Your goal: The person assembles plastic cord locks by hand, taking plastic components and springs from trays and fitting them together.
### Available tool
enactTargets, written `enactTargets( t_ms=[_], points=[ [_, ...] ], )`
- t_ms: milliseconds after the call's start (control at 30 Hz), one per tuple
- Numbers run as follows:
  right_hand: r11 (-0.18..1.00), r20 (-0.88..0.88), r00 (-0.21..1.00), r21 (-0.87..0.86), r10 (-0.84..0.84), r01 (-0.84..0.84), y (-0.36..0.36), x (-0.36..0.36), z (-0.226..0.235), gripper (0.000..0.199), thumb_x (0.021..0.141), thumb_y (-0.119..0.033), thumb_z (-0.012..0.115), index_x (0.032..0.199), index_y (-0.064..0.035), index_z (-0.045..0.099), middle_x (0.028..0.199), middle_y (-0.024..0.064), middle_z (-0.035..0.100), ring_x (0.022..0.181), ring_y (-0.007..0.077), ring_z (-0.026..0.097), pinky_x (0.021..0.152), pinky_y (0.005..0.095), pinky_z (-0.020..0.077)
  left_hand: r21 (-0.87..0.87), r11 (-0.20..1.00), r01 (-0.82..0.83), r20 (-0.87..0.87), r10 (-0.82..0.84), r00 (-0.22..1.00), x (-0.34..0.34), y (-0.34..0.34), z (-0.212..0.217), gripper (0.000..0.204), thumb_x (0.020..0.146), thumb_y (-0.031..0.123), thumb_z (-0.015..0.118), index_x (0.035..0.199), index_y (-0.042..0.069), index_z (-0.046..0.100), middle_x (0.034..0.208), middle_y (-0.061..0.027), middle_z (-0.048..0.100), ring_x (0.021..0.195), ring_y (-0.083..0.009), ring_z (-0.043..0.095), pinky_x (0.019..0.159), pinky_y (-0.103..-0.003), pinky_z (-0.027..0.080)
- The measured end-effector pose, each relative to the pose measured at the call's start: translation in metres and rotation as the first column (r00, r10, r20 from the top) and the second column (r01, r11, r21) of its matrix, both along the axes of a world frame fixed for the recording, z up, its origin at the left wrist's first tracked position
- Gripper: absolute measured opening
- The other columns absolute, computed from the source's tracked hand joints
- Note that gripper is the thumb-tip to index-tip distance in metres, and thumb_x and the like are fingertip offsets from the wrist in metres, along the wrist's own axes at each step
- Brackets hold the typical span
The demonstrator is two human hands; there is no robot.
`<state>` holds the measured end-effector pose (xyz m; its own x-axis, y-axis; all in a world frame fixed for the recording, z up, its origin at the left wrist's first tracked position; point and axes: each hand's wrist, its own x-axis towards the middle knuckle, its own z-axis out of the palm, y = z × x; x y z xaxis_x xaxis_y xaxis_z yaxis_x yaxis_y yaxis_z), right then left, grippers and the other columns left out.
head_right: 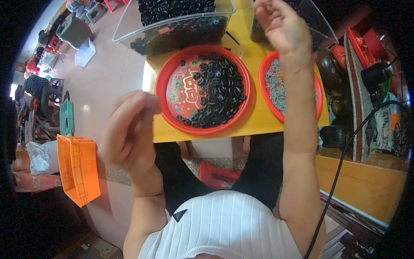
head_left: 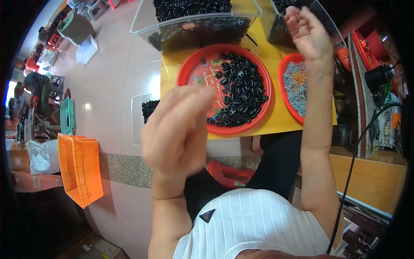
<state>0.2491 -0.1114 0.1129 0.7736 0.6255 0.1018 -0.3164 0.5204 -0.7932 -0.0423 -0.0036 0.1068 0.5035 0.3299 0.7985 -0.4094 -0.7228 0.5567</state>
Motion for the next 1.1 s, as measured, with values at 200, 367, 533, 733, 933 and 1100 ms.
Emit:
enactTargets(
  t_ms=[200, 367, 533, 733, 933, 1100],
  points=[
    [0.823, 0.698, 0.677, -0.513, 0.234, 0.244, 0.014, -0.076, -0.030, 0.014, 0.080, -0.014, 0.051, 0.077, -0.0034, 0.060, 0.073, 0.0100, 0.060, 0.069, 0.0180, 0.059, 0.061, 0.0281, 0.0476, 0.104, 0.994, -0.031, -0.100, 0.041, 0.994, -0.036, -0.015, 0.050, 0.024, 0.074, -0.003, 0.055, 0.097, -0.002, 0.051, 0.082, -0.0144, 0.054, 0.063, -0.0190, 0.053, 0.053, -0.026, 0.044],
    [0.779, 0.849, -0.036, -0.467, 0.528, 0.419, 0.026, -0.122, -0.061, 0.008, 0.068, -0.006, 0.054, 0.073, -0.0029, 0.060, 0.075, 0.0142, 0.057, 0.076, 0.0311, 0.054, 0.072, 0.0385, 0.0442, 0.195, 0.979, 0.065, -0.208, -0.024, 0.978, -0.107, -0.041, 0.082, 0.027, 0.077, 0.005, 0.053, 0.103, 0.000, 0.047, 0.080, -0.0104, 0.049, 0.061, -0.0167, 0.047, 0.046, -0.026, 0.040],
    [0.592, 0.690, -0.055, -0.575, 0.722, 0.564, 0.027, -0.123, -0.081, 0.010, 0.067, -0.002, 0.054, 0.074, -0.0044, 0.060, 0.073, 0.0132, 0.053, 0.075, 0.0290, 0.051, 0.070, 0.0369, 0.0424, 0.254, 0.947, 0.199, -0.272, -0.128, 0.954, -0.069, -0.034, 0.094, 0.031, 0.079, 0.011, 0.052, 0.107, 0.002, 0.044, 0.079, -0.0072, 0.046, 0.060, -0.0149, 0.043, 0.040, -0.026, 0.037],
    [0.609, 0.718, -0.017, -0.577, 0.695, 0.544, 0.030, -0.125, -0.089, 0.011, 0.064, 0.000, 0.054, 0.074, -0.0027, 0.059, 0.077, 0.0142, 0.053, 0.080, 0.0286, 0.051, 0.073, 0.0365, 0.0425, 0.349, 0.934, 0.080, 0.781, -0.336, 0.526, -0.040, -0.022, 0.062, 0.012, 0.085, 0.015, 0.044, 0.077, 0.007, 0.043, 0.070, -0.0030, 0.042, 0.061, -0.0131, 0.047, 0.039, -0.023, 0.037],
    [0.640, 0.746, -0.020, -0.557, 0.666, 0.529, 0.028, -0.127, -0.090, 0.010, 0.064, 0.000, 0.054, 0.073, -0.0031, 0.058, 0.076, 0.0127, 0.051, 0.080, 0.0282, 0.049, 0.071, 0.0372, 0.0418, -0.025, 0.899, -0.437, 0.108, 0.437, 0.893, -0.010, 0.004, 0.017, 0.015, 0.061, -0.009, 0.059, 0.075, -0.006, 0.056, 0.082, -0.0139, 0.056, 0.068, -0.0187, 0.055, 0.062, -0.028, 0.045],
    [0.663, 0.773, -0.022, -0.528, 0.634, 0.532, 0.028, -0.130, -0.094, 0.009, 0.062, 0.000, 0.055, 0.071, -0.0026, 0.055, 0.076, 0.0128, 0.051, 0.079, 0.0281, 0.049, 0.070, 0.0366, 0.0413, 0.182, 0.971, -0.156, -0.504, 0.228, 0.833, 0.047, 0.065, -0.054, 0.016, 0.064, -0.004, 0.060, 0.079, 0.001, 0.060, 0.076, -0.0148, 0.056, 0.072, -0.0318, 0.054, 0.064, -0.037, 0.044]
  ],
)
